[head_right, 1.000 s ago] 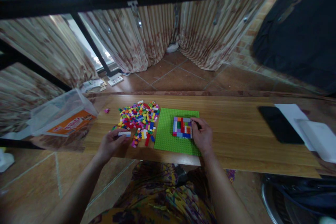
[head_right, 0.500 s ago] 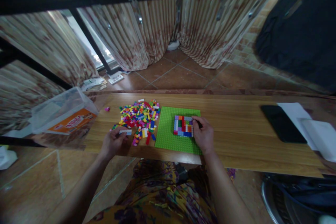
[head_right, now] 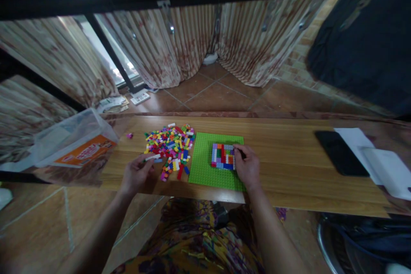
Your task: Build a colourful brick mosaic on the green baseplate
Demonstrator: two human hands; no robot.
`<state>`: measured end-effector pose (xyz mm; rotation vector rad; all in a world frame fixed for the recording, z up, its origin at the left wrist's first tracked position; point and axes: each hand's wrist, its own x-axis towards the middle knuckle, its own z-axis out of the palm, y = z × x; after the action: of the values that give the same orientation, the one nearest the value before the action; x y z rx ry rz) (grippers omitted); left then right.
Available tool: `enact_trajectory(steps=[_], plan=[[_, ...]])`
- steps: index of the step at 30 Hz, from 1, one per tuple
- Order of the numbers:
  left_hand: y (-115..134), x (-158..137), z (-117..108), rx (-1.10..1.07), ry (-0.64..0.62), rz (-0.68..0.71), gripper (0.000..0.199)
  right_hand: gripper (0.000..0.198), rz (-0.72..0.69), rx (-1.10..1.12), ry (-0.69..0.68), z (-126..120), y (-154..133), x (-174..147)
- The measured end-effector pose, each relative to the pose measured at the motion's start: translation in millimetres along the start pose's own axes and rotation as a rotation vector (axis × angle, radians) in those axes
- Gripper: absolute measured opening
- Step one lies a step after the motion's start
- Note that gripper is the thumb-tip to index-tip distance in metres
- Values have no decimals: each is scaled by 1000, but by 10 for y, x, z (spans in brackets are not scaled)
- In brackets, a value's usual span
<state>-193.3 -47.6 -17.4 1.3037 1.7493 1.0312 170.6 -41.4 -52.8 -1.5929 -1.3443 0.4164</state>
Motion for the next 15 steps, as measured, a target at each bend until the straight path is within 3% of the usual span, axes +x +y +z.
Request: enact_trajectory(steps=[4,8,11,15], plan=[[-13,10,14,50,63,108,37,27,3,20,2,3,-25,-4],[68,-58,53,98,18,180,31,27,2,29,2,1,-43,-2],[168,-184,95,51,-141,200,31,28,6,50,5,1,-47,-1],[298,-378,107,27,-580,187,29,28,9,49,10,1,-45,0]])
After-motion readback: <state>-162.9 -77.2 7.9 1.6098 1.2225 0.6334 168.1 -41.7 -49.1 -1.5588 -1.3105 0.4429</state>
